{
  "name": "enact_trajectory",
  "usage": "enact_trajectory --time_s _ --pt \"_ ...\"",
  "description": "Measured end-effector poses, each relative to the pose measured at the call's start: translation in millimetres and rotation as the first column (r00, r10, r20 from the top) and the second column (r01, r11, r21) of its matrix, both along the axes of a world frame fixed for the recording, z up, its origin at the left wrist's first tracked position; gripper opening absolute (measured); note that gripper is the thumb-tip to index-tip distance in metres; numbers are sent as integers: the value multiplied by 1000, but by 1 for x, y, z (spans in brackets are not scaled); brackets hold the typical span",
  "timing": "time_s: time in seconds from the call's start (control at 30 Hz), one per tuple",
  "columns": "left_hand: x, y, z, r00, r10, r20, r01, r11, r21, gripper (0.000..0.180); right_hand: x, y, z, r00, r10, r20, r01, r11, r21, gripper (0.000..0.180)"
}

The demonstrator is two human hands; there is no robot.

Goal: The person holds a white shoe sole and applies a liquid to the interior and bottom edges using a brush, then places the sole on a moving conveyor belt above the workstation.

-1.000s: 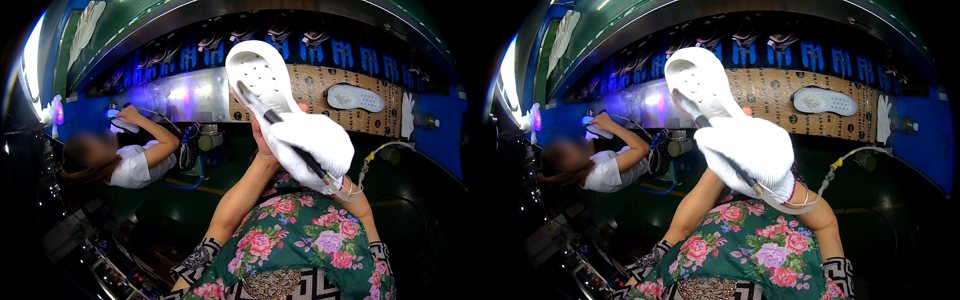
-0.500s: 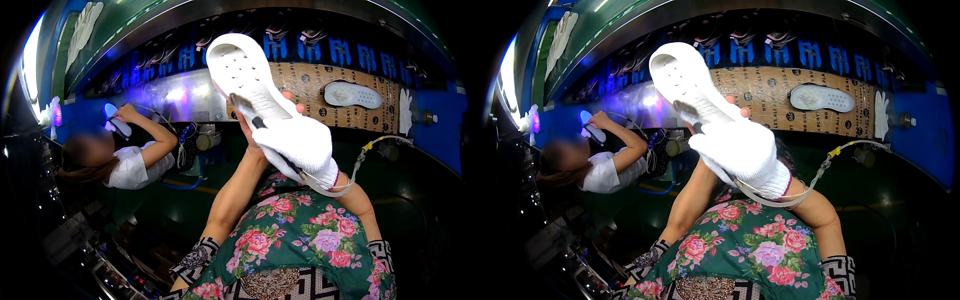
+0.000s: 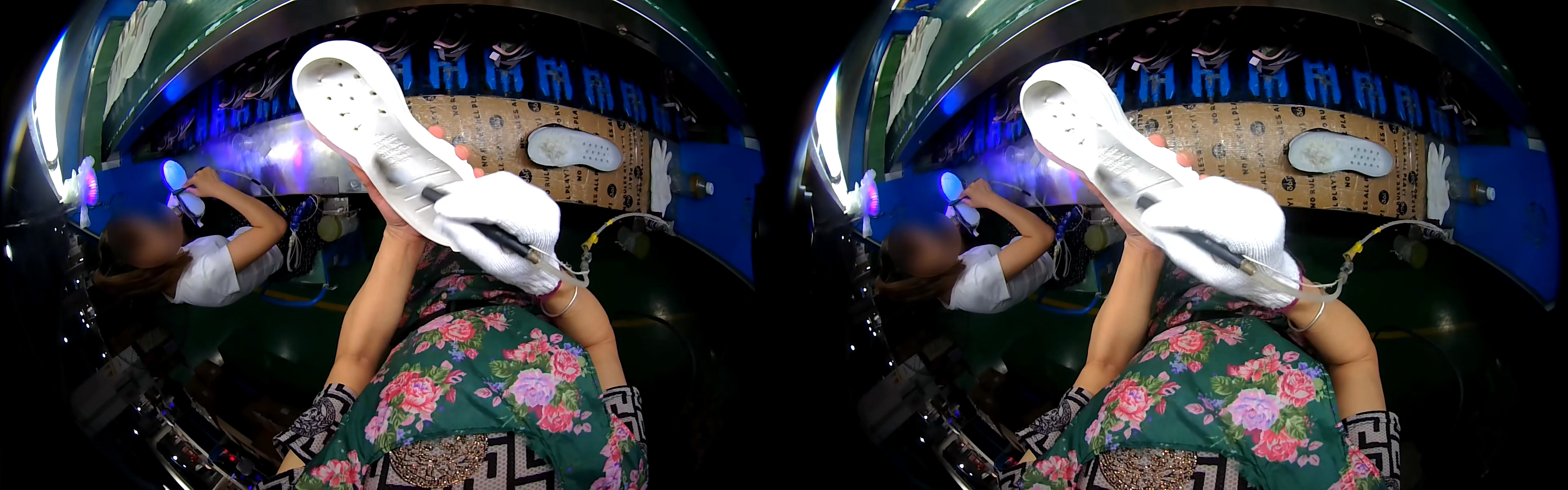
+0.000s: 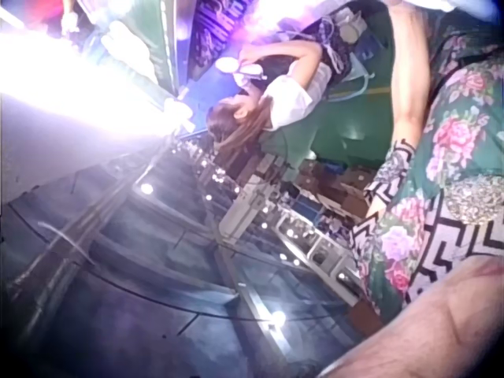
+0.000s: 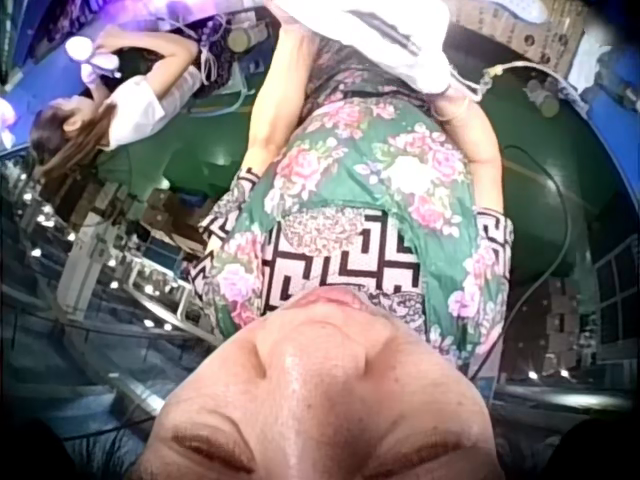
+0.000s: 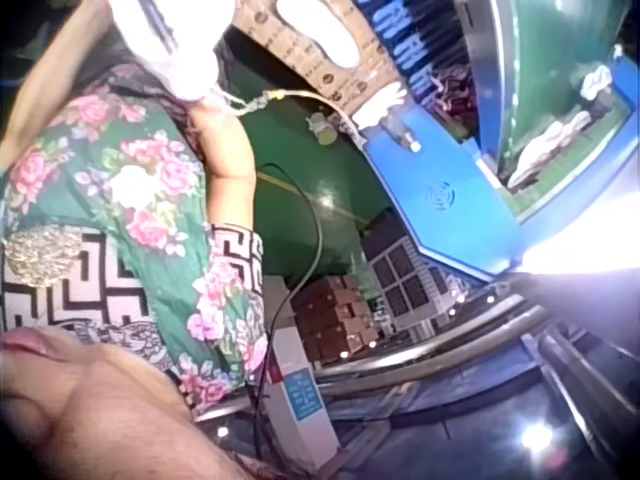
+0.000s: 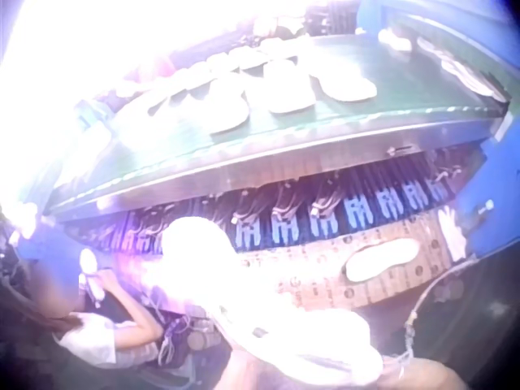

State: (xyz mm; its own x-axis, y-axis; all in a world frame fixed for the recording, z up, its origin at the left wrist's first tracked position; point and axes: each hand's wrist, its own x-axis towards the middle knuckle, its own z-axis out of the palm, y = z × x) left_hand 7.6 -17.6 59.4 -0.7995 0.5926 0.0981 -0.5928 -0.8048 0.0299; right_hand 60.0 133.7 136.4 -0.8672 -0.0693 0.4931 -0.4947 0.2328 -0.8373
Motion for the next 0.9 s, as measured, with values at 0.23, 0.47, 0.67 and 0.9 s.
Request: enact_trajectory --time_s 0.23,0.47,0.67,0.9 --pt "-6 -4 1 999 -35 -38 38 995 87 111 6 -8 0 990 107 -94 -95 987 126 29" --pt "-16 -10 5 996 -17 -84 19 999 32 114 2 -8 -4 988 81 -130 -62 988 144 25" --pt "-15 -14 14 996 61 -68 -60 998 4 102 0 0 0 975 185 121 -171 978 -120 20" --pt "-20 -25 7 991 28 -134 -31 999 -19 95 13 -11 -7 974 228 -8 -228 974 -11 20"
